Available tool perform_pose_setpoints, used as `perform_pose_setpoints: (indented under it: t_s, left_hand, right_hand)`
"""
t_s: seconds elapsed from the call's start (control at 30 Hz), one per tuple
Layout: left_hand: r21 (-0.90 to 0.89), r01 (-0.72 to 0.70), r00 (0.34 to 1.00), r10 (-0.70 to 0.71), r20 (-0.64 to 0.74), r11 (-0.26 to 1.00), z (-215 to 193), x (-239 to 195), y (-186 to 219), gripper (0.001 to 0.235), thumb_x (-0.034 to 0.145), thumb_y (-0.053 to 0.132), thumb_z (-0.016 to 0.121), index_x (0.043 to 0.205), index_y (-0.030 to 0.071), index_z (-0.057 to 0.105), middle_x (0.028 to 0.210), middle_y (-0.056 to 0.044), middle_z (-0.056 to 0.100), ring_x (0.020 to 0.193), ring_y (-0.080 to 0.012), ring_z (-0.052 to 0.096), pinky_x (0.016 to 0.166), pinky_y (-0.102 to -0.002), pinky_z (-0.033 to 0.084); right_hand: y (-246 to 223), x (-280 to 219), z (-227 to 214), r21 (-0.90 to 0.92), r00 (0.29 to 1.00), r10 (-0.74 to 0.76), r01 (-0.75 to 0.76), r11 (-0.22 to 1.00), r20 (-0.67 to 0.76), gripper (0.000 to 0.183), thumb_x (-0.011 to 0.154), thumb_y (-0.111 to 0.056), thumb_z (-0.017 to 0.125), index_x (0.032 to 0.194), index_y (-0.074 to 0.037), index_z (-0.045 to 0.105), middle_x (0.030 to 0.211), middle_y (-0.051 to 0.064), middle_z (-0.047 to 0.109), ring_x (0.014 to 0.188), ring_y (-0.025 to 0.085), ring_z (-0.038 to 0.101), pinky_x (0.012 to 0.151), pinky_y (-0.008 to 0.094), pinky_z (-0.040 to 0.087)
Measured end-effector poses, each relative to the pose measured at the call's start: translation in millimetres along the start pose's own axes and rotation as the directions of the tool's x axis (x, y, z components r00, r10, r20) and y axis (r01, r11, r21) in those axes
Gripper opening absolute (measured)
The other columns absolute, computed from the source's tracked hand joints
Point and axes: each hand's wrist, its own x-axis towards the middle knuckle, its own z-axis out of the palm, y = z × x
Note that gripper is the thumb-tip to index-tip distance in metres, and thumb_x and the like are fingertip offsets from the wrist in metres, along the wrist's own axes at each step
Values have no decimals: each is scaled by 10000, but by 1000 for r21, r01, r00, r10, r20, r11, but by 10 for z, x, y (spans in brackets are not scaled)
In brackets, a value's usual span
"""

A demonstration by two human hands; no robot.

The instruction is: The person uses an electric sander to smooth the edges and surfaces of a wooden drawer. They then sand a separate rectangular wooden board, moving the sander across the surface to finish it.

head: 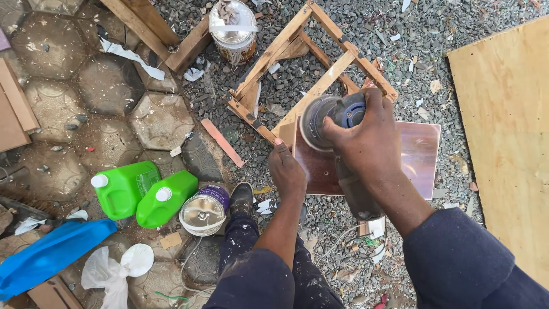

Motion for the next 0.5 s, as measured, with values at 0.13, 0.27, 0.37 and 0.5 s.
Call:
perform_pose_setpoints:
  t_s: [0.13, 0.27, 0.37, 0.5]
  left_hand:
    - [-137, 4, 1000, -4, 4, 991, 37, 70, -140, 639, 1111, 482, 272, 968, 16, 685, 892, -275, 629, 914, -423, 613, 894, -475, 470]
    - [-475, 120, 992, -116, 38, 871, 144, 275, -493, 575, 1066, 474, 328, 1048, 28, 690, 821, -88, 680, 703, -131, 605, 639, -234, 458]
    - [-536, 153, 988, -121, 95, 830, 108, 265, -532, 589, 1065, 505, 312, 1112, 57, 692, 872, -60, 688, 715, -106, 624, 612, -199, 452]
    - [-525, 203, 960, -64, 272, 827, 34, 314, -500, 691, 1083, 570, 226, 1247, 60, 662, 1028, -57, 686, 844, -114, 642, 689, -189, 477]
  right_hand:
    - [-29, -124, -39, 19, 999, -37, 38, 999, -36, 631, 804, -434, 785, 1256, -123, 473, 1113, 257, 564, 969, 579, 656, 793, 670, 543]
    - [72, -460, -72, 22, 994, 89, -91, 996, 65, 697, 716, -488, 792, 1251, -152, 498, 1120, 230, 580, 967, 556, 664, 795, 669, 533]
    - [237, -546, -104, 7, 991, 121, -122, 993, 56, 656, 725, -467, 794, 1229, -161, 506, 1125, 235, 579, 987, 563, 650, 820, 675, 523]
    - [329, -427, -96, 14, 994, 97, -97, 995, -44, 621, 771, -441, 795, 1230, -144, 502, 1118, 247, 575, 1005, 566, 641, 841, 665, 525]
